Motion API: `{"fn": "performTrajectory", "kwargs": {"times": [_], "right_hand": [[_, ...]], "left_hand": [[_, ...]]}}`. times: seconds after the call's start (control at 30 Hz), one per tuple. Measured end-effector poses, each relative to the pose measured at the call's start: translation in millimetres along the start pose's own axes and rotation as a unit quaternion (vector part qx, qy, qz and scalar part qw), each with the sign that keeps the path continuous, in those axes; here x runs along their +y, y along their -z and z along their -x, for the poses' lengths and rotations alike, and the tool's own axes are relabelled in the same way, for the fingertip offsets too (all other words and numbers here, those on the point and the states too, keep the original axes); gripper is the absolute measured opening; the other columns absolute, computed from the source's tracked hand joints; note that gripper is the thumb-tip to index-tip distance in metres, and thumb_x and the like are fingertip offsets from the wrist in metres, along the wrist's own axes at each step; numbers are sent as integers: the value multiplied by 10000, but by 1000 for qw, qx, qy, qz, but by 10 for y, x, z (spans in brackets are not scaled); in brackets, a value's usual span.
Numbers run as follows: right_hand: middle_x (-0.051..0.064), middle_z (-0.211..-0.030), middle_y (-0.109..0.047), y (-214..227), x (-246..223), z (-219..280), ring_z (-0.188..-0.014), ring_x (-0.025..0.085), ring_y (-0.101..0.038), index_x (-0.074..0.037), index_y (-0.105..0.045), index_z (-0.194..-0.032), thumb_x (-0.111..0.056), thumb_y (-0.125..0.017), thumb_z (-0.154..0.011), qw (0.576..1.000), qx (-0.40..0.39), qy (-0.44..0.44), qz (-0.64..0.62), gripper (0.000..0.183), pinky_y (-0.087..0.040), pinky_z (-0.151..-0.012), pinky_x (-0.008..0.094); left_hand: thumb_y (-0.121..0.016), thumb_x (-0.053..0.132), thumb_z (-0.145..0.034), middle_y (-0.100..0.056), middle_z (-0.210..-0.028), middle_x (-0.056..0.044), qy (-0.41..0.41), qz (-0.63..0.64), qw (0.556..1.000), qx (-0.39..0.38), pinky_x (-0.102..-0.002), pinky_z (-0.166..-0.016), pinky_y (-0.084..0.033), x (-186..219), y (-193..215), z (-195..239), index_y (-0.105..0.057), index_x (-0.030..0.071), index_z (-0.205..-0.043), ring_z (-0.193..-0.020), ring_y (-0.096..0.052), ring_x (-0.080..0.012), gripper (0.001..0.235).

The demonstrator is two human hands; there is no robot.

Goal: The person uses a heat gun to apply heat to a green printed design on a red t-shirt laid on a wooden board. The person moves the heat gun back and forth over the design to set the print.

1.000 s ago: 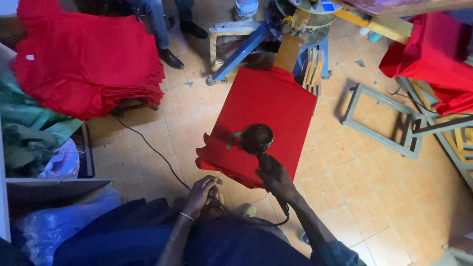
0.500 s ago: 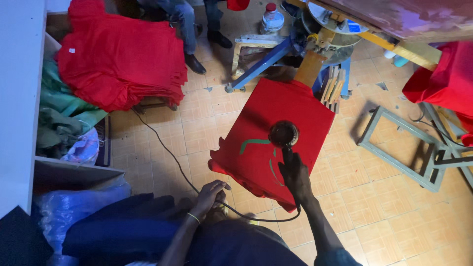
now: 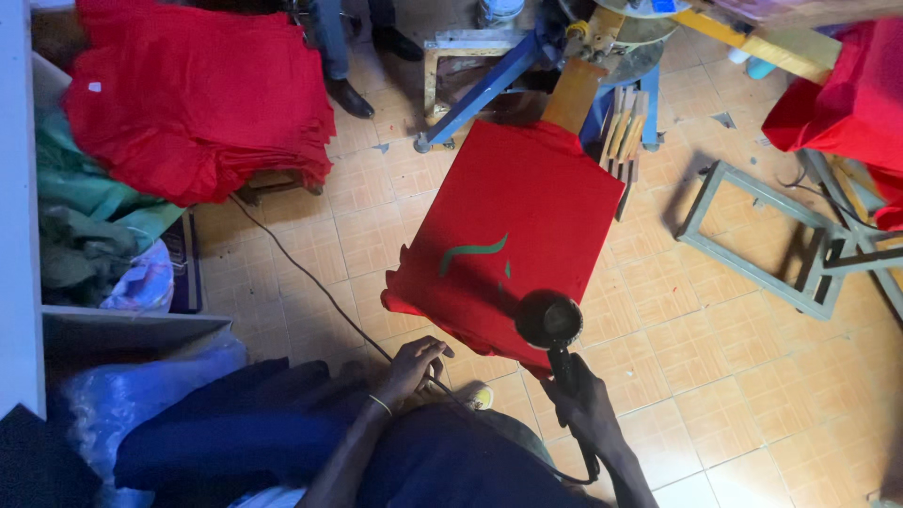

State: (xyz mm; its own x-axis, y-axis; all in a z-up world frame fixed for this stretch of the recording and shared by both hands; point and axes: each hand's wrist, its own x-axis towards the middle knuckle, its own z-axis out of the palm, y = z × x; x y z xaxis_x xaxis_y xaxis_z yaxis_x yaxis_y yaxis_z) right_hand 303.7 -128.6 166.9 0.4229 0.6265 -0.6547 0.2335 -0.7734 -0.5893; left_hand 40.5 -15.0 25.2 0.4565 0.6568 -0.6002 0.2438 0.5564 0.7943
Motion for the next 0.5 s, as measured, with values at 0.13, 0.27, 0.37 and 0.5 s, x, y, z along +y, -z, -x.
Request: {"fn": "performTrajectory", "kwargs": {"times": [0.13, 0.27, 0.37, 0.5], "right_hand": [[135, -548, -596, -14, 203, 53, -415, 207, -560, -58, -587, -970, -166, -708, -914, 998, -24, 27, -51, 172, -397, -381, 326], [127, -543, -609, -66, 120, 9, -403, 203, -567, -97, -598, -1071, -191, -681, -915, 999, -1, 31, -14, 200, -448, -383, 332], [129, -577, -611, -112, -2, -11, -416, 200, -569, -56, -619, -1067, -166, -683, -933, 997, -28, 31, -64, 185, -408, -373, 327], [105, -538, -577, -260, -260, -106, -404, 180, -532, -73, -603, -984, -193, -690, -924, 990, -34, 90, -106, 160, -416, -391, 323]], "left_hand": [[-544, 340, -1015, -596, -578, -76, -16, -17, 1000, -11, -217, -378, -239, -157, -1, -125, -730, 91, -968, -332, -367, -109, 314], [-554, 328, -1025, -591, -586, -71, -1, -1, 1000, -5, -211, -381, -235, 135, 16, 12, -732, 73, -978, -345, -369, -93, 314], [-555, 364, -1003, -612, -570, -80, -18, -26, 999, 2, -215, -377, -245, 59, 60, -71, -738, 76, -962, -323, -380, -107, 344], [-579, 347, -999, -596, -567, -81, -16, 2, 1000, 23, -219, -387, -244, 26, 101, -78, -749, 100, -925, -357, -387, -110, 309]]}}
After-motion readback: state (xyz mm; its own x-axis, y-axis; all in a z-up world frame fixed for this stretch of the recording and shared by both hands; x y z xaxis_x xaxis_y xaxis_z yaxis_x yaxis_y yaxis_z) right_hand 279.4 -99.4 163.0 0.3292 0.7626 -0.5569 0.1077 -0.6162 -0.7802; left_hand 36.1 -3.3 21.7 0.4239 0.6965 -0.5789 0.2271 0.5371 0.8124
